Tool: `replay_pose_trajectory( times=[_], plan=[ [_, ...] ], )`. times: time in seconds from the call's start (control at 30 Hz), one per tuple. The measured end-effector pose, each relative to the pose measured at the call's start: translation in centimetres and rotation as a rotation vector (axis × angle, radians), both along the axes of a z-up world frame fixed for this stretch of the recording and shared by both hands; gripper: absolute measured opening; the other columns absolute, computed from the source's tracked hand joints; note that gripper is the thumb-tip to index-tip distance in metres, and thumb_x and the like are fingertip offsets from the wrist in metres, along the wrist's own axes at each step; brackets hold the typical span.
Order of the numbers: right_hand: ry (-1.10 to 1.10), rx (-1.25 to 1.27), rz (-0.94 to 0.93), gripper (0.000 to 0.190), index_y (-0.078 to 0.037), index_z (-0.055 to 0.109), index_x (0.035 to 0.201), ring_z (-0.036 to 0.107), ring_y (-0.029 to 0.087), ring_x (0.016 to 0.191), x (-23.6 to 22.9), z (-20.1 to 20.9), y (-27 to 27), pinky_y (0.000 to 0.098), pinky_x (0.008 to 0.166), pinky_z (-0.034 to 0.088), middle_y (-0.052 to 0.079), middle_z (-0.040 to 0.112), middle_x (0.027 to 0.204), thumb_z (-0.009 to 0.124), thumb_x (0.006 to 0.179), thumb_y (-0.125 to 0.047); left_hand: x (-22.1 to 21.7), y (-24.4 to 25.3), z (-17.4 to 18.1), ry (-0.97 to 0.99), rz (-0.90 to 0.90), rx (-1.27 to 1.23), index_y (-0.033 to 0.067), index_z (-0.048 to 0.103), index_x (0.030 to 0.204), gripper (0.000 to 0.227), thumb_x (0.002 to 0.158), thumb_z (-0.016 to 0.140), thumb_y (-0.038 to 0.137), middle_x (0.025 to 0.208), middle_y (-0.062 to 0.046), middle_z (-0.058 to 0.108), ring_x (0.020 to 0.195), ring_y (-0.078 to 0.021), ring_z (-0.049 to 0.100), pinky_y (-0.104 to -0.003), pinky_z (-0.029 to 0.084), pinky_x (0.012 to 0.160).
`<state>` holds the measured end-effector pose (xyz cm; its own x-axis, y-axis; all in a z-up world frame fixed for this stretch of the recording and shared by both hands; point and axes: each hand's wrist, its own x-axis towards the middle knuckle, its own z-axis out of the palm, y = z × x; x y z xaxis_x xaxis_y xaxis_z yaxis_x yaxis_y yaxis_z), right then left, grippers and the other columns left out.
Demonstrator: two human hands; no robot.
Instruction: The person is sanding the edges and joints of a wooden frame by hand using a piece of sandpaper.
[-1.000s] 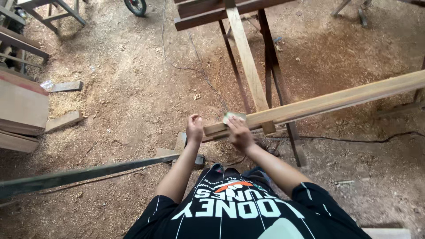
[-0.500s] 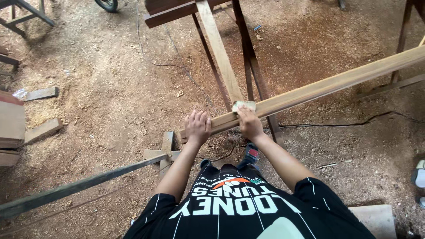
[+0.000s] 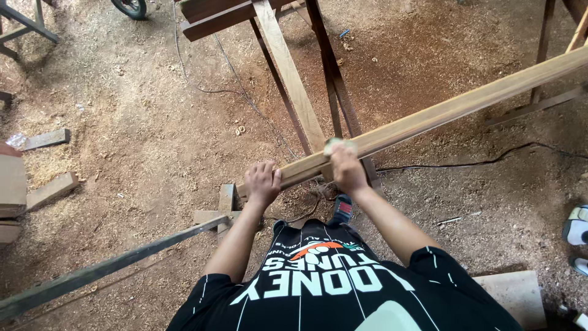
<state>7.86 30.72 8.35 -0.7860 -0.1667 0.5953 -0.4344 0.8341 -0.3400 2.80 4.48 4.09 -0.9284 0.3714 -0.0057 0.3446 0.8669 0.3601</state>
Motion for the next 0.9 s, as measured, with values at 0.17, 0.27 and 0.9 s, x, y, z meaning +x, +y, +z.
replay_pose_trajectory(
  times=[0.17, 0.27, 0.9],
  plan=[
    [-0.013, -0.059, -0.193, 0.032, -0.007, 0.055, 0.064, 0.059, 0.023, 0.073, -2.6, -2.1, -3.3, 0.0455, 0.082, 0.049, 0.008, 0.061, 0.067, 0.041, 0.093, -0.002, -0.1, -0.1, -1.1, 0.047, 0.04, 0.022, 0.0134, 0.062, 0.103, 0.034, 0.096, 0.039, 0.038, 0.104, -0.008, 0.058, 0.104, -0.0251, 0.049, -0.046, 0.037, 0.09],
    [-0.252, -0.044, -0.082, 0.024, 0.003, 0.064, 0.086, 0.063, 0.031, 0.08, -0.4, -2.4, -6.3, 0.0418, 0.08, 0.052, 0.018, 0.067, 0.079, 0.047, 0.096, -0.01, -0.2, 0.2, -1.5, 0.039, 0.043, -0.009, 0.0129, 0.062, 0.102, 0.035, 0.097, 0.04, 0.04, 0.101, -0.008, 0.057, 0.101, -0.0253, 0.049, -0.045, 0.037, 0.087],
    [0.115, 0.134, -0.145, 0.03, 0.002, 0.065, 0.1, 0.066, 0.026, 0.104, 0.8, -0.5, -2.3, 0.0386, 0.1, 0.052, 0.016, 0.069, 0.107, 0.037, 0.102, -0.007, -0.2, 2.1, 3.3, -0.033, -0.049, -0.182, 0.0129, 0.059, 0.116, 0.05, 0.091, 0.045, 0.053, 0.128, -0.013, 0.049, 0.129, -0.0317, 0.033, -0.052, 0.025, 0.105]
  ],
)
